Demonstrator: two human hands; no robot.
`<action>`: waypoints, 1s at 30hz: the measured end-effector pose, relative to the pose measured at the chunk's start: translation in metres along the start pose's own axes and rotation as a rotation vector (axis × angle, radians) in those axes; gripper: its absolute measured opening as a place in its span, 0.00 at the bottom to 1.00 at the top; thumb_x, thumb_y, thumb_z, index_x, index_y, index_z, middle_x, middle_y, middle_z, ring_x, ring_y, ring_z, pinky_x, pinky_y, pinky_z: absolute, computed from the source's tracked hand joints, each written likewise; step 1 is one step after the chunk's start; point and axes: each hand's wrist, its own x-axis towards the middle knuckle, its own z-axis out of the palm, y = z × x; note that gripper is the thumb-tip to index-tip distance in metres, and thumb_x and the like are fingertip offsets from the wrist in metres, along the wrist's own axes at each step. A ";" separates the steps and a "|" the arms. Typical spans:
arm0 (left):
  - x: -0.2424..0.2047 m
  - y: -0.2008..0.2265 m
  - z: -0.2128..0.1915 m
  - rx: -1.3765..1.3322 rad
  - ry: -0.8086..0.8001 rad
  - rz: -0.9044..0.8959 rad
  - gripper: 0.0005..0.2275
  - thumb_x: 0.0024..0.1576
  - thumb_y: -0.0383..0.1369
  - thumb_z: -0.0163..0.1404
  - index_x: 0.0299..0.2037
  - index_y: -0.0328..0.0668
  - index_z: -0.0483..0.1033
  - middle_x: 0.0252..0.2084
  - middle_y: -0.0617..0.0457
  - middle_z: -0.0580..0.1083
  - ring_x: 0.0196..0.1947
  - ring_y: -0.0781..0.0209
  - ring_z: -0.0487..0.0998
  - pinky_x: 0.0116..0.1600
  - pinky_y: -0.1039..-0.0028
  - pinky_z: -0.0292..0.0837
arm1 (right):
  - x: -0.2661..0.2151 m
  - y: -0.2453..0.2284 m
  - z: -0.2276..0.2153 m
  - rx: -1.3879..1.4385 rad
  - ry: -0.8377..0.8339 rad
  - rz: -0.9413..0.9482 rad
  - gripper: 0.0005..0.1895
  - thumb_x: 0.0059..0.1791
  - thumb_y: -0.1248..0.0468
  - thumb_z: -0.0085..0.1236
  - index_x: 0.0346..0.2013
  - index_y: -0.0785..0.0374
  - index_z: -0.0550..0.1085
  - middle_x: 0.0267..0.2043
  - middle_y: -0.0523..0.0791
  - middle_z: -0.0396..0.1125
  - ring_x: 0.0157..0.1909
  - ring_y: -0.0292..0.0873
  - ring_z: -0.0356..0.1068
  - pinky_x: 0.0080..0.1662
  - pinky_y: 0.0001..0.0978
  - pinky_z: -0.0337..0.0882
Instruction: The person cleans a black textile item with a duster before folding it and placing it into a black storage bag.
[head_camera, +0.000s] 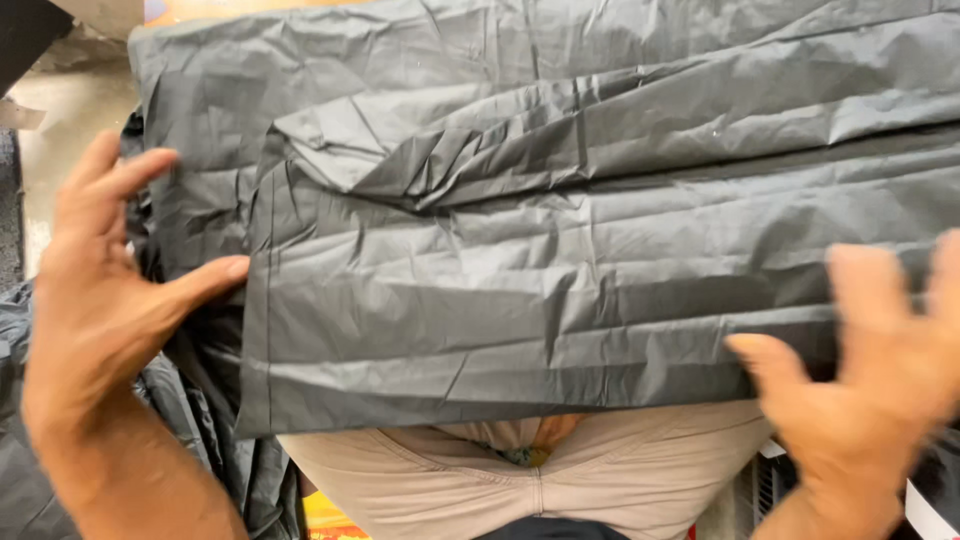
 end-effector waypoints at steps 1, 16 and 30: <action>0.001 0.009 0.002 0.236 -0.044 0.008 0.30 0.44 0.32 0.60 0.59 0.29 0.67 0.67 0.25 0.53 0.70 0.39 0.51 0.68 0.55 0.50 | 0.039 -0.034 -0.029 0.244 -0.144 -0.282 0.41 0.48 0.36 0.42 0.53 0.70 0.78 0.65 0.67 0.55 0.66 0.72 0.52 0.60 0.61 0.53; -0.035 0.137 0.138 0.640 -0.077 0.504 0.22 0.61 0.47 0.48 0.60 0.44 0.69 0.67 0.40 0.59 0.68 0.39 0.54 0.68 0.44 0.39 | 0.039 -0.043 -0.037 0.258 -0.350 -0.156 0.31 0.50 0.42 0.43 0.60 0.56 0.68 0.66 0.52 0.58 0.67 0.58 0.57 0.61 0.66 0.52; -0.040 0.144 0.205 0.792 -0.001 0.492 0.19 0.59 0.40 0.46 0.60 0.44 0.70 0.66 0.35 0.63 0.67 0.34 0.61 0.65 0.38 0.39 | 0.042 -0.026 -0.035 0.485 -0.184 -0.053 0.29 0.49 0.42 0.43 0.54 0.57 0.69 0.61 0.51 0.61 0.63 0.56 0.60 0.60 0.62 0.51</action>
